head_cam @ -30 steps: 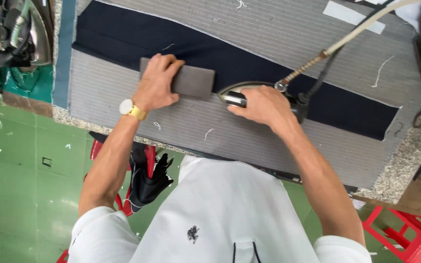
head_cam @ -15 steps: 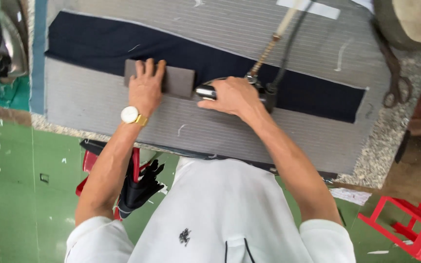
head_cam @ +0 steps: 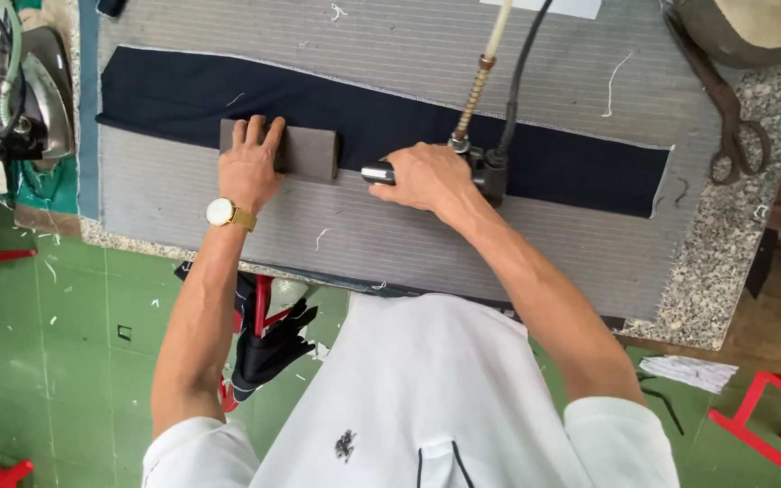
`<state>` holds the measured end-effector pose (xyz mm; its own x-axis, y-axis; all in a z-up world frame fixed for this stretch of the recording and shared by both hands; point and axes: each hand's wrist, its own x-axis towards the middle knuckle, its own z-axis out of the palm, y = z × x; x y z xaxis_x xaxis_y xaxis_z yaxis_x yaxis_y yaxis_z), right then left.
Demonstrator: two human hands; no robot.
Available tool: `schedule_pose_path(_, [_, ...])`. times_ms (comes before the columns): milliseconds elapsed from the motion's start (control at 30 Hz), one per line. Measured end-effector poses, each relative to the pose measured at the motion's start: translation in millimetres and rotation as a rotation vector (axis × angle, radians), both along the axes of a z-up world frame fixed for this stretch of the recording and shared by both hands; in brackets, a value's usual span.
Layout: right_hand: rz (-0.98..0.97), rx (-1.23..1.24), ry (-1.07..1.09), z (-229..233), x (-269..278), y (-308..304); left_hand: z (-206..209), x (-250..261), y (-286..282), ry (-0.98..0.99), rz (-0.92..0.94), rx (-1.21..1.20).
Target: The person irons a dark fabric piece on a worktable using a steam iron and a wooden pressing block. They repeatedly fold, press, and trim the fabric with shears, then continue ironing different sections and edges.
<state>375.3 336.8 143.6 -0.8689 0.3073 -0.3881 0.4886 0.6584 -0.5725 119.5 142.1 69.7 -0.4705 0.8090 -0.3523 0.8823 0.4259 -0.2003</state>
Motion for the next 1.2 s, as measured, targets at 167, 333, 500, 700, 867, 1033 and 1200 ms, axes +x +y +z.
schedule_pose_path(167, [-0.015,-0.013,-0.045,10,24,14,-3,-4,-1,-0.024,-0.001,0.0])
schedule_pose_path(333, [-0.009,0.01,-0.17,31,43,26,-1,-10,-4,-0.074,-0.004,0.043])
schedule_pose_path(500, [-0.039,0.018,-0.206,27,65,39,10,1,4,-0.115,-0.067,0.144])
schedule_pose_path(700, [-0.023,0.057,-0.197,15,77,43,18,71,44,-0.159,-0.176,0.189])
schedule_pose_path(867, [-0.043,0.062,-0.161,1,84,47,19,96,54,-0.186,-0.184,0.101])
schedule_pose_path(1033, [-0.013,0.038,-0.064,5,86,50,30,107,60,-0.145,-0.132,0.039])
schedule_pose_path(1200, [-0.057,0.062,0.01,-27,90,50,16,112,60,-0.074,-0.132,0.031])
